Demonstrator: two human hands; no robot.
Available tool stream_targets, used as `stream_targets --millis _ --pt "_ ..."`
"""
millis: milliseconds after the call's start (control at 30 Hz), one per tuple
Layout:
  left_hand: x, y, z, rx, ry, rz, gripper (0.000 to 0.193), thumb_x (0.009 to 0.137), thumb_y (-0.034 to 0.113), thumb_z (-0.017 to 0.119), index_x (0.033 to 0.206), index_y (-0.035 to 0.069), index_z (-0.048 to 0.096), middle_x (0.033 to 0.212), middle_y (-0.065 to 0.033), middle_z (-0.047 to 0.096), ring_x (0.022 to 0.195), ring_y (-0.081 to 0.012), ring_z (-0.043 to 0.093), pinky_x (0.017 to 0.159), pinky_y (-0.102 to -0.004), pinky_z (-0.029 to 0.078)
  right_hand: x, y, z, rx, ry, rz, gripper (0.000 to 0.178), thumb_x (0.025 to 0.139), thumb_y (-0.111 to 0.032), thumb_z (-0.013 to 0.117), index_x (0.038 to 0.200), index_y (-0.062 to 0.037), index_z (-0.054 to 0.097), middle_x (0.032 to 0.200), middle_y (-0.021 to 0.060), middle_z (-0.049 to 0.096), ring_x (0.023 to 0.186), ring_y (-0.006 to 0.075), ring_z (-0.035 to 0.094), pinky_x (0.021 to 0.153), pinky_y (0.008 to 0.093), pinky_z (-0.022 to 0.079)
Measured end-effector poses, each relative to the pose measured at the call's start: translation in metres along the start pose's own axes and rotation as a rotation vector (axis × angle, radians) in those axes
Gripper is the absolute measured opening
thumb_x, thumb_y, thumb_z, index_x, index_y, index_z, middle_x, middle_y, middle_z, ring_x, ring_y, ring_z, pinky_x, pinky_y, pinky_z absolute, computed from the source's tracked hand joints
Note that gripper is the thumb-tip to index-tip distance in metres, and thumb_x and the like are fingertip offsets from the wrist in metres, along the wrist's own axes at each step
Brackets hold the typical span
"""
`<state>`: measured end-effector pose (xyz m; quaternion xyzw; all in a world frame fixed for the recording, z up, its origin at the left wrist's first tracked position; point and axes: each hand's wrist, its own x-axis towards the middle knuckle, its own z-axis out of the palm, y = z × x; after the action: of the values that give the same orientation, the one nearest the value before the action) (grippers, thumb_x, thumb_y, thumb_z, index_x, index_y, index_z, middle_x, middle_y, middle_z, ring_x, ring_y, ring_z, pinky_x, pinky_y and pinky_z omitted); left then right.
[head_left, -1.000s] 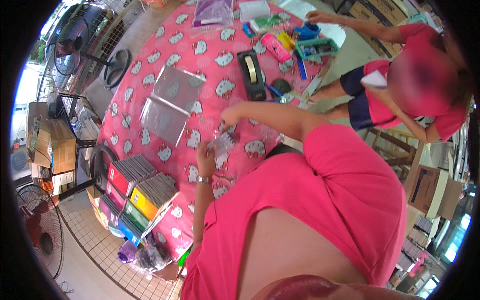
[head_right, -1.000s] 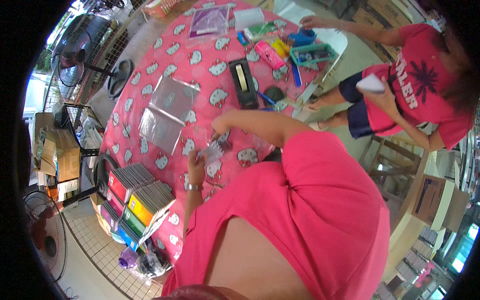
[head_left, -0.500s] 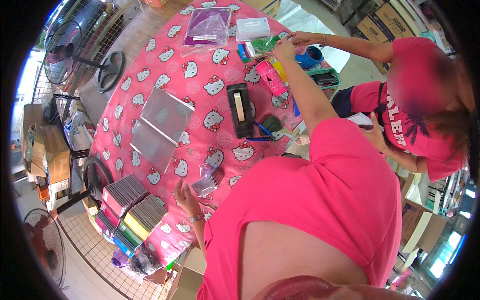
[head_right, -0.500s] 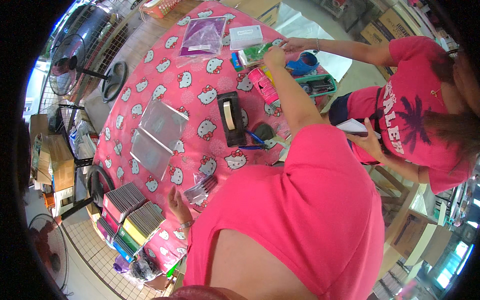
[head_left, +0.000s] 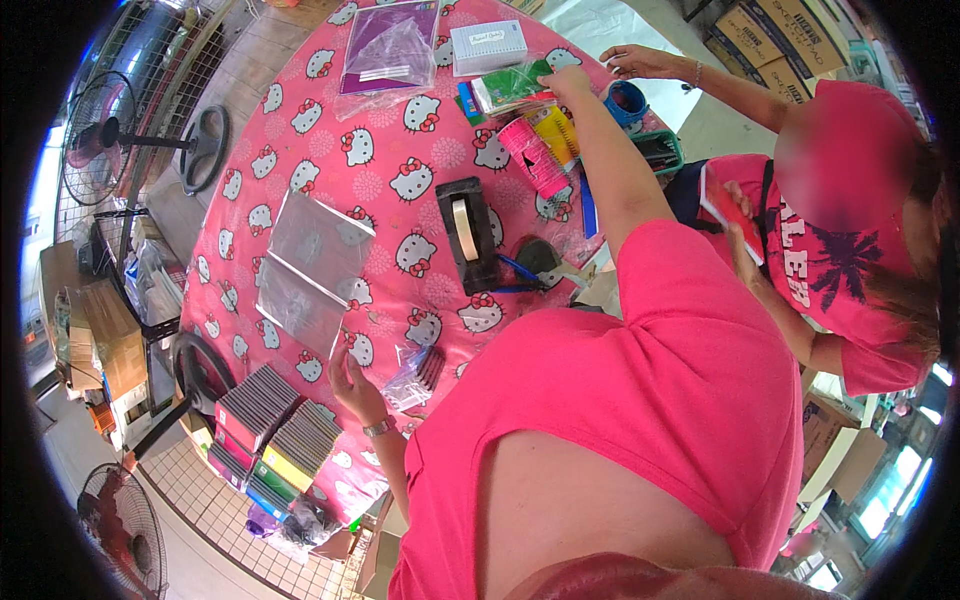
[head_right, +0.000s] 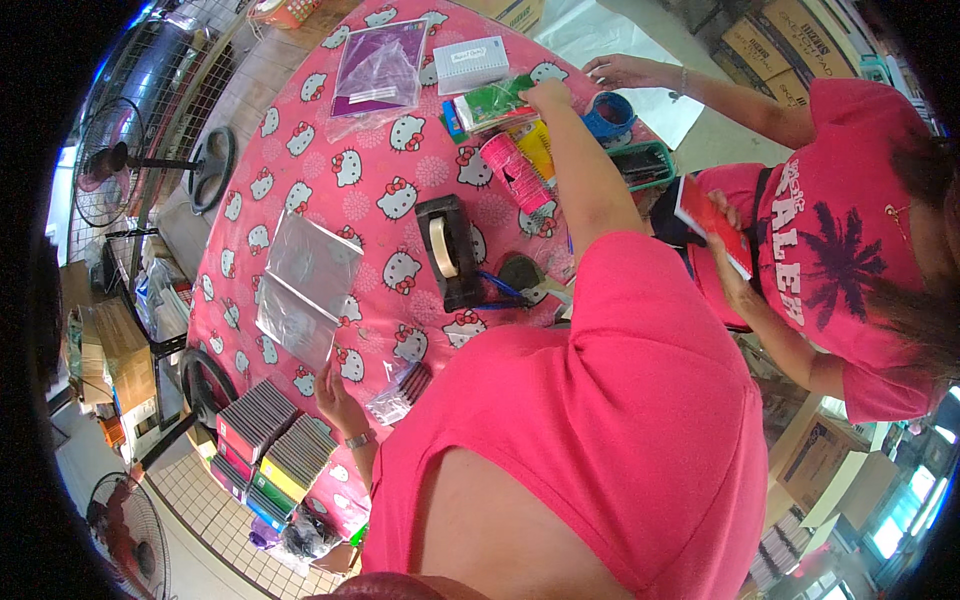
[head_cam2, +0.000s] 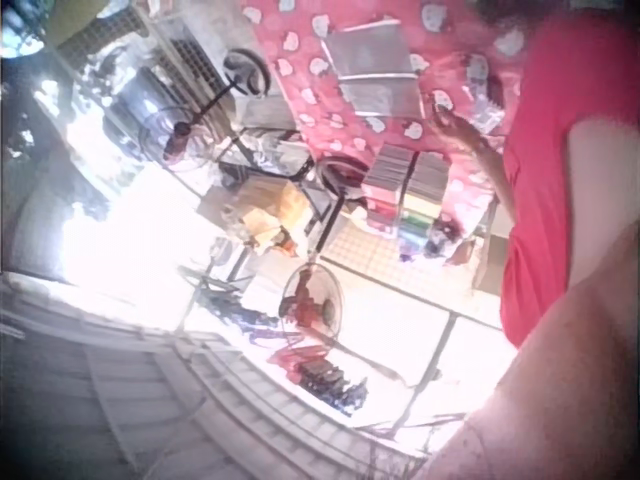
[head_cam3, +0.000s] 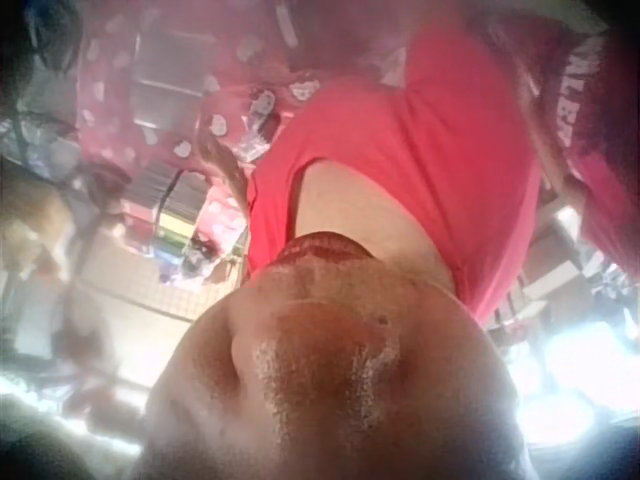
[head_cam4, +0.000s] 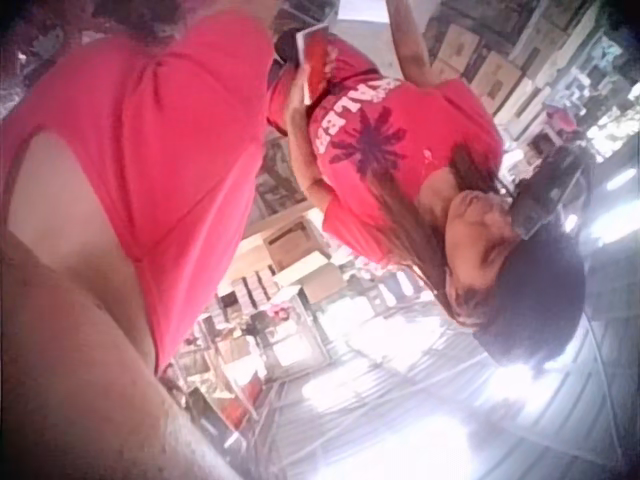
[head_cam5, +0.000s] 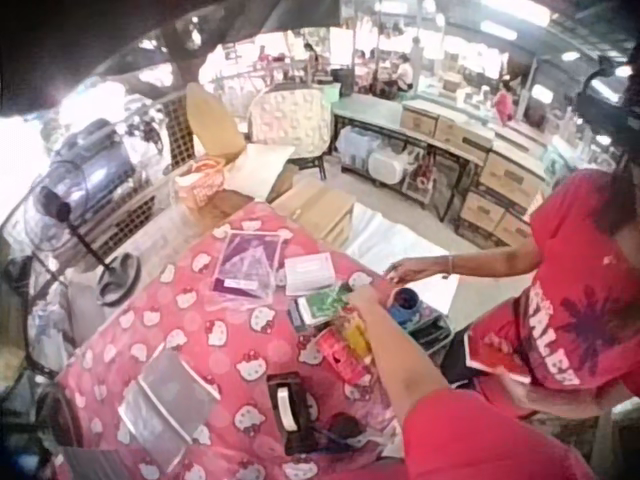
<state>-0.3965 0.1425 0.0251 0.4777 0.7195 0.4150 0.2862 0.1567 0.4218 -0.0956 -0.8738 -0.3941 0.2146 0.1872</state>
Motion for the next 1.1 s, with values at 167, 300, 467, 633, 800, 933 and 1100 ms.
stream_targets --millis 167,300,467,633,800,933,1100 --pt "0.035 0.054 0.037 -0.016 -0.167 0.113 0.018 0.089 0.004 0.052 0.103 -0.003 0.061 0.097 -0.0078 0.060 0.091 -0.0160 0.056 0.080 -0.0284 0.045 -0.011 -0.010 -0.005 0.274 0.088 -0.108 0.040 0.070 -0.032 0.076 0.086 0.0024 0.063 0.077 0.0123 0.065 0.068 0.0208 0.062 0.060 0.0351 0.048" --pt "0.055 0.071 0.056 0.006 -0.347 0.090 0.017 0.089 0.003 0.052 0.103 -0.003 0.061 0.099 -0.0072 0.060 0.091 -0.0135 0.056 0.079 -0.0262 0.044 -0.044 -0.053 -0.035 0.192 -0.043 -0.136 0.041 0.073 -0.034 0.071 0.095 -0.0014 0.064 0.085 0.0124 0.065 0.074 0.0218 0.062 0.066 0.0356 0.047" --pt "0.049 0.061 0.066 -0.161 -0.332 0.150 0.017 0.089 0.003 0.052 0.103 -0.003 0.061 0.099 -0.0054 0.061 0.091 -0.0122 0.056 0.080 -0.0245 0.043 -0.012 -0.031 -0.041 0.229 -0.208 -0.102 0.041 0.077 -0.043 0.062 0.096 -0.0070 0.068 0.098 0.0140 0.066 0.086 0.0272 0.065 0.077 0.0385 0.050" --pt "0.031 0.057 0.034 -0.094 -0.293 0.016 0.019 0.090 0.004 0.052 0.105 -0.002 0.061 0.097 -0.0050 0.062 0.088 -0.0109 0.056 0.079 -0.0239 0.044 0.001 -0.021 -0.085 -0.300 0.135 -0.106 0.036 0.081 -0.039 0.055 0.097 -0.0097 0.068 0.099 0.0126 0.066 0.092 0.0301 0.064 0.080 0.0400 0.050" --pt "0.026 0.024 -0.007 -0.181 -0.149 0.000 0.020 0.091 0.006 0.051 0.106 -0.003 0.060 0.097 -0.0064 0.063 0.085 -0.0110 0.056 0.075 -0.0235 0.045 -0.009 0.000 -0.135 0.008 0.356 -0.055 0.029 0.079 -0.036 0.061 0.092 -0.0121 0.069 0.095 0.0130 0.067 0.092 0.0318 0.063 0.079 0.0401 0.049" --pt "0.022 0.010 -0.017 -0.256 -0.091 -0.034 0.023 0.090 0.008 0.051 0.107 -0.005 0.059 0.100 -0.0104 0.062 0.094 -0.0165 0.059 0.084 -0.0273 0.048 -0.012 0.012 -0.128 0.093 0.274 -0.125 0.033 0.075 -0.040 0.067 0.090 -0.0103 0.069 0.085 0.0118 0.068 0.082 0.0258 0.064 0.075 0.0366 0.049" --pt "0.016 0.019 -0.018 -0.198 -0.136 0.012 0.020 0.091 0.005 0.051 0.106 -0.004 0.060 0.099 -0.0076 0.064 0.088 -0.0124 0.058 0.080 -0.0250 0.046 -0.015 -0.005 -0.100 -0.136 0.223 -0.054 0.050 0.076 -0.048 0.063 0.094 -0.0017 0.068 0.099 0.0184 0.065 0.095 0.0324 0.062 0.083 0.0396 0.049"
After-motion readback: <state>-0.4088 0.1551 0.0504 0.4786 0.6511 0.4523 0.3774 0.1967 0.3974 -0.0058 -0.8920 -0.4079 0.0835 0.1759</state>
